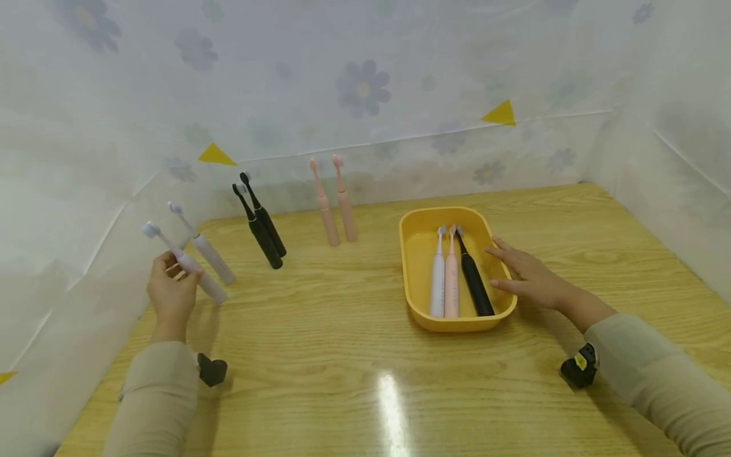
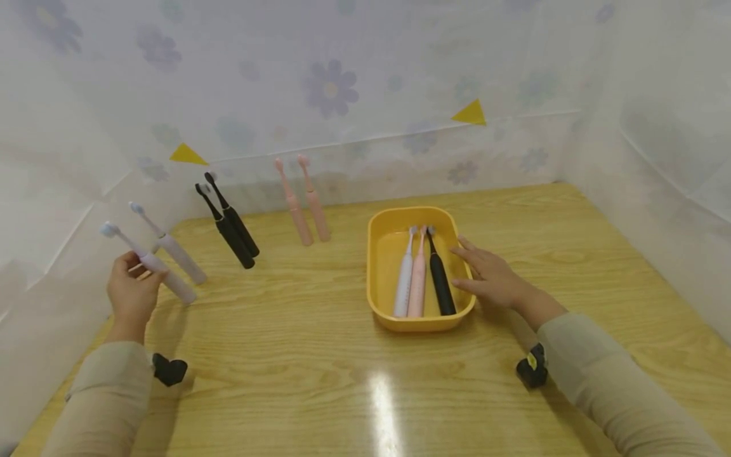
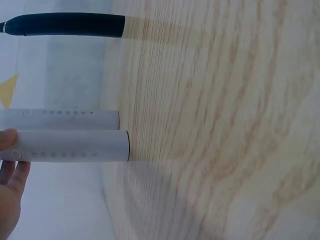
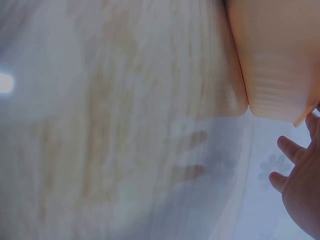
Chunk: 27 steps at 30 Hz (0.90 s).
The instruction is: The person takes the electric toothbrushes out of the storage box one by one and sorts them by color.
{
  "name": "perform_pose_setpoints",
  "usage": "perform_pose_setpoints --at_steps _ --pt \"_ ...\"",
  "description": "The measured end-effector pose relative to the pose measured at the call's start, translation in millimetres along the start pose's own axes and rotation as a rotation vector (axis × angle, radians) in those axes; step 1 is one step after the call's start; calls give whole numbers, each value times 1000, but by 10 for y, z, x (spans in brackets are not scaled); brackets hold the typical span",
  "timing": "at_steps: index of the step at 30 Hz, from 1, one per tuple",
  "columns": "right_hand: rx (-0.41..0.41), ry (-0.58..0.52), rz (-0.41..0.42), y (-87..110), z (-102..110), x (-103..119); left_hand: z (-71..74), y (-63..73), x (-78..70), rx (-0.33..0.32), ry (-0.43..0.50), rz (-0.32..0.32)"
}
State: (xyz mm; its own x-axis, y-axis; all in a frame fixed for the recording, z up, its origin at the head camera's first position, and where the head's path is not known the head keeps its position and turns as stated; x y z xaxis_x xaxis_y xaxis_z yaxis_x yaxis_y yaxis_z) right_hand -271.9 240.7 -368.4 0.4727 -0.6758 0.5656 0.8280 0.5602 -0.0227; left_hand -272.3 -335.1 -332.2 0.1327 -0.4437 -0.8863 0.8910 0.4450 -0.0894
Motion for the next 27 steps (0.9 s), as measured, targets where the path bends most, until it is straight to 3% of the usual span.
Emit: perform_pose_setpoints --at_steps 17,27 --pt "4 -9 -6 4 8 28 8 -38 14 15 -54 -13" --pt "-36 -3 40 6 26 58 9 -21 19 -10 25 -23"
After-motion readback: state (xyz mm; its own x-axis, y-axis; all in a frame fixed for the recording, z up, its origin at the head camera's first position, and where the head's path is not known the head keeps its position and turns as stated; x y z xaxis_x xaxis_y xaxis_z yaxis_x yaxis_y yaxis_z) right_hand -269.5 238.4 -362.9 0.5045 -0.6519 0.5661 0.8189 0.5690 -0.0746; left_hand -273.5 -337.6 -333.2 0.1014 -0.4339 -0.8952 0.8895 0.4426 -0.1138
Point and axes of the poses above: each hand's wrist, its own y-axis away from the middle knuckle, its own z-axis out of the back of the hand, x = y × z, the point moved 7 cm from there along -y, towards the middle knuckle, and after that the axes turned 5 degrees about x, right-handed, at the moved point
